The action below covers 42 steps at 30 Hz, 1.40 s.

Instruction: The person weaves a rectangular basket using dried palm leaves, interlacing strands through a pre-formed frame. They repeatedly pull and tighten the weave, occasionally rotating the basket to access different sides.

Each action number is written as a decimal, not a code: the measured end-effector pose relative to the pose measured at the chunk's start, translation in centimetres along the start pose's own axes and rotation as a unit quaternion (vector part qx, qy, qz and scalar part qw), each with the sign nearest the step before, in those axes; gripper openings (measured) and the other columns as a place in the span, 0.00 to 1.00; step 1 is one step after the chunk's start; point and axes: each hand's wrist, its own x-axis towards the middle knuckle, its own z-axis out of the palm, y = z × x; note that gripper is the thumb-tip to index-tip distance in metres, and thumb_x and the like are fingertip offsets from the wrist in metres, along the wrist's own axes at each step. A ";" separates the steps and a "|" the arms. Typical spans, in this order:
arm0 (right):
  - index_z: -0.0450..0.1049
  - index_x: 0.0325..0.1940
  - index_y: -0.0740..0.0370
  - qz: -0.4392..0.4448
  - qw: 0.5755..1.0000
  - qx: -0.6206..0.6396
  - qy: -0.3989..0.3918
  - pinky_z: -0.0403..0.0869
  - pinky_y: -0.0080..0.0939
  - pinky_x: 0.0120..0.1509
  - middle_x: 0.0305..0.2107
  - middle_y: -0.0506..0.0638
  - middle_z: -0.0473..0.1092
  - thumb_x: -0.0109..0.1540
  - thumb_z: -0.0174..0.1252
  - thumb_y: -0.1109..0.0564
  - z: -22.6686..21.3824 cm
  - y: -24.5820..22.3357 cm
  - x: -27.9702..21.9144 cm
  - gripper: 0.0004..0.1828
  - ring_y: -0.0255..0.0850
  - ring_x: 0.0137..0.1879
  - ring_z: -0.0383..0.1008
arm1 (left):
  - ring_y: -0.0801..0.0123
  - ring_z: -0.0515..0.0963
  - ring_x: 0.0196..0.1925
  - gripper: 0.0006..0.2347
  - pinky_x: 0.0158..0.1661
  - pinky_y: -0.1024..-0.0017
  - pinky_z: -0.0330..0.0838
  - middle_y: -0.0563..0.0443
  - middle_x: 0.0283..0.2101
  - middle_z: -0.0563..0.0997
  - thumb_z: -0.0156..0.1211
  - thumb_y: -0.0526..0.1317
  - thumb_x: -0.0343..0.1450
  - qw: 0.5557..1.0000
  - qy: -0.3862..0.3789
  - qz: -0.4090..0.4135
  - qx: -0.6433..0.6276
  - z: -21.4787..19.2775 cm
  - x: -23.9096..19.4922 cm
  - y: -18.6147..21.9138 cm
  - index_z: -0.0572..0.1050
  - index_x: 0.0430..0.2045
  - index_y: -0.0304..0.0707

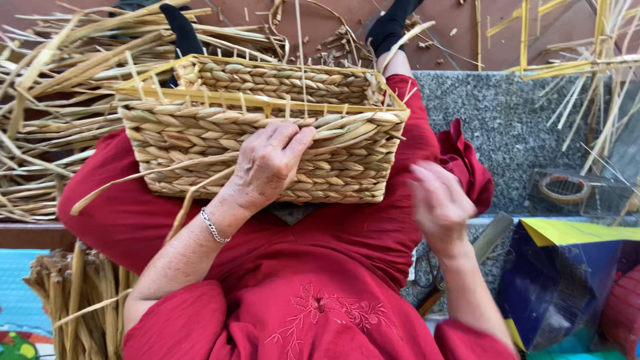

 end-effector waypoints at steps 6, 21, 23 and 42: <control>0.72 0.62 0.68 -0.183 0.982 0.010 -0.045 0.75 0.50 0.59 0.56 0.59 0.72 0.60 0.64 0.70 4.7 -3.4 10.4 0.25 0.54 0.55 0.75 | 0.57 0.80 0.38 0.11 0.39 0.63 0.77 0.46 0.36 0.78 0.67 0.29 0.70 0.990 0.029 -0.039 -0.136 -0.2 -1.0 1.4 0.78 0.46 0.34; 0.76 0.51 0.64 -0.082 0.985 0.122 -0.095 0.75 0.47 0.50 0.41 0.55 0.77 0.63 0.68 0.65 5.6 -1.8 12.4 0.13 0.51 0.45 0.77 | 0.59 0.79 0.50 0.06 0.52 0.59 0.76 0.46 0.48 0.79 0.62 0.28 0.69 0.964 0.138 0.183 -0.139 -2.7 -0.5 2.3 0.79 0.37 0.34; 0.76 0.51 0.65 -0.088 0.981 0.147 -0.096 0.76 0.47 0.52 0.42 0.56 0.77 0.62 0.67 0.65 5.3 -1.9 12.9 0.13 0.52 0.48 0.78 | 0.47 0.76 0.58 0.11 0.62 0.54 0.72 0.35 0.54 0.76 0.59 0.32 0.70 0.988 0.056 0.128 -0.066 -0.7 0.6 3.9 0.76 0.45 0.24; 0.74 0.53 0.66 -0.089 0.979 0.159 -0.088 0.77 0.45 0.53 0.44 0.58 0.74 0.65 0.62 0.71 5.1 -1.9 12.8 0.13 0.53 0.49 0.78 | 0.57 0.84 0.28 0.15 0.28 0.64 0.76 0.42 0.30 0.83 0.55 0.30 0.72 0.994 -0.057 -0.088 0.012 6.3 3.7 1.7 0.77 0.53 0.29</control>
